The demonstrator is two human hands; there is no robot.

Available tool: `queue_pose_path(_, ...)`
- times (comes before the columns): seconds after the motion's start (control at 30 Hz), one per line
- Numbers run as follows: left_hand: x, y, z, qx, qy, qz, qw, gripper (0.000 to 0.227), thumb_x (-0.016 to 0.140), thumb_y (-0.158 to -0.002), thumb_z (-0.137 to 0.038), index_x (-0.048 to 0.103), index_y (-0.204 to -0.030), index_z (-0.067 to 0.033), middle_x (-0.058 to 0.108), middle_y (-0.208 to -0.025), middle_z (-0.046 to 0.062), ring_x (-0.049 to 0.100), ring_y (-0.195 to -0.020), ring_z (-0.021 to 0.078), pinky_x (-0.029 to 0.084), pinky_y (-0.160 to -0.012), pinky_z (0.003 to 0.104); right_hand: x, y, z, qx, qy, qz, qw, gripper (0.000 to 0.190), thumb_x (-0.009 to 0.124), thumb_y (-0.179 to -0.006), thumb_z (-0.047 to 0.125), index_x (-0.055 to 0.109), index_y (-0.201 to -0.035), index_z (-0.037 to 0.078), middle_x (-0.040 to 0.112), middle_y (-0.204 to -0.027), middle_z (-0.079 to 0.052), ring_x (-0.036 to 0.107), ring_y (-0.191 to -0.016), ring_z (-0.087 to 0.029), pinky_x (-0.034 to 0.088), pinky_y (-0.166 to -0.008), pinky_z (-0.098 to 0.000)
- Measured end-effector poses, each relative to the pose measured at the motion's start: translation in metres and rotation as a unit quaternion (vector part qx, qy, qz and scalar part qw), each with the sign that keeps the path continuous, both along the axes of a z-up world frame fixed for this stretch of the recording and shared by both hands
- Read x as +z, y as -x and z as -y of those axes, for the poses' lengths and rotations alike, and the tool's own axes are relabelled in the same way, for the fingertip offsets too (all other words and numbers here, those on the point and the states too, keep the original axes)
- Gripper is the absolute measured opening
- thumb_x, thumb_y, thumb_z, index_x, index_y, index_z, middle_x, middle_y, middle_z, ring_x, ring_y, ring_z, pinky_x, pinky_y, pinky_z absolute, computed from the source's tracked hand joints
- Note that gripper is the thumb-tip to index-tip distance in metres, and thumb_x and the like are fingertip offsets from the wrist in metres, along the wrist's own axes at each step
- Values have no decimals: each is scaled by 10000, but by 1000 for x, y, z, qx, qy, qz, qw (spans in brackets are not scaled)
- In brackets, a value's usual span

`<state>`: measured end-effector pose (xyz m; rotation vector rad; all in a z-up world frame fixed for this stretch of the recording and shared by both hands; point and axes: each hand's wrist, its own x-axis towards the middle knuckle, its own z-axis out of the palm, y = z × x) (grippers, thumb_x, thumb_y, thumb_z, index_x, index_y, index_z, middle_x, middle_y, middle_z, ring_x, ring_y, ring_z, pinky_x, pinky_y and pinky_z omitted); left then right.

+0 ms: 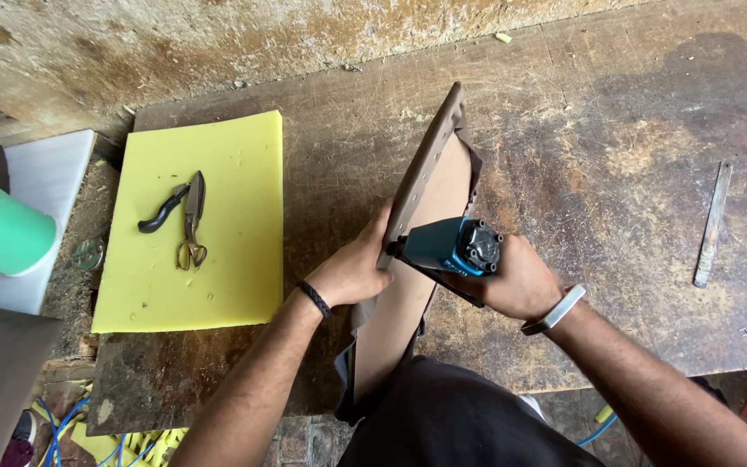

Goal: The person lays a brown fabric over a shaped board, folds the edges, and uses a pneumatic staple gun to attach the fabric around the perimeter. The person repeatedly repositions the board and fabric to staple different sides, then places the finished piece aside.

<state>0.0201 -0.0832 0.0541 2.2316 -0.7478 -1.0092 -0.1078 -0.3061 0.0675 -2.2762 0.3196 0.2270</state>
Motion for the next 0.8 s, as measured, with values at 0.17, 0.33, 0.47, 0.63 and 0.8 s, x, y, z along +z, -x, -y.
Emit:
queue_pose_path(0.17,-23,4,-28,-109,142,57,982,1443,892,-733,-118,-308,-1525,-233,-250,-1664,230,-112,-1559,413,159,-1225,606,1,10,-14,7,32,0,999,368,825,-775,415,765,-834,57,760,-663,-95,735,-545,-190,617,-582,-357)
queue_pose_path(0.33,-50,5,-50,-108,176,33,978,1474,927,-710,-179,-285,-1547,-241,-230,-1681,208,-143,-1567,386,91,-1215,689,-1,24,-32,32,19,7,999,316,791,-779,358,754,-851,53,773,-682,-92,765,-562,-176,647,-575,-346)
queue_pose_path(0.47,-61,10,-58,-70,183,8,981,1426,915,-712,-148,-215,-1577,-233,-204,-1694,208,-114,-1574,391,129,-1198,701,-11,24,-37,11,48,-28,998,347,794,-805,399,772,-836,54,776,-688,-91,768,-585,-176,649,-624,-336)
queue_pose_path(0.63,-79,26,-70,110,312,-44,943,1088,669,-728,29,180,-1677,-179,448,-1372,235,493,-1002,271,517,-790,487,-52,29,-13,-111,2,-178,978,404,803,-843,437,770,-991,63,797,-811,-101,758,-678,-188,636,-659,-353)
queue_pose_path(0.8,-103,2,-85,215,417,-34,882,848,565,-636,60,586,-1471,-82,680,-943,43,599,-734,92,561,-617,262,-148,48,47,-149,34,-256,955,421,734,-951,352,672,-1271,86,789,-1048,-173,736,-890,-287,620,-800,-417)
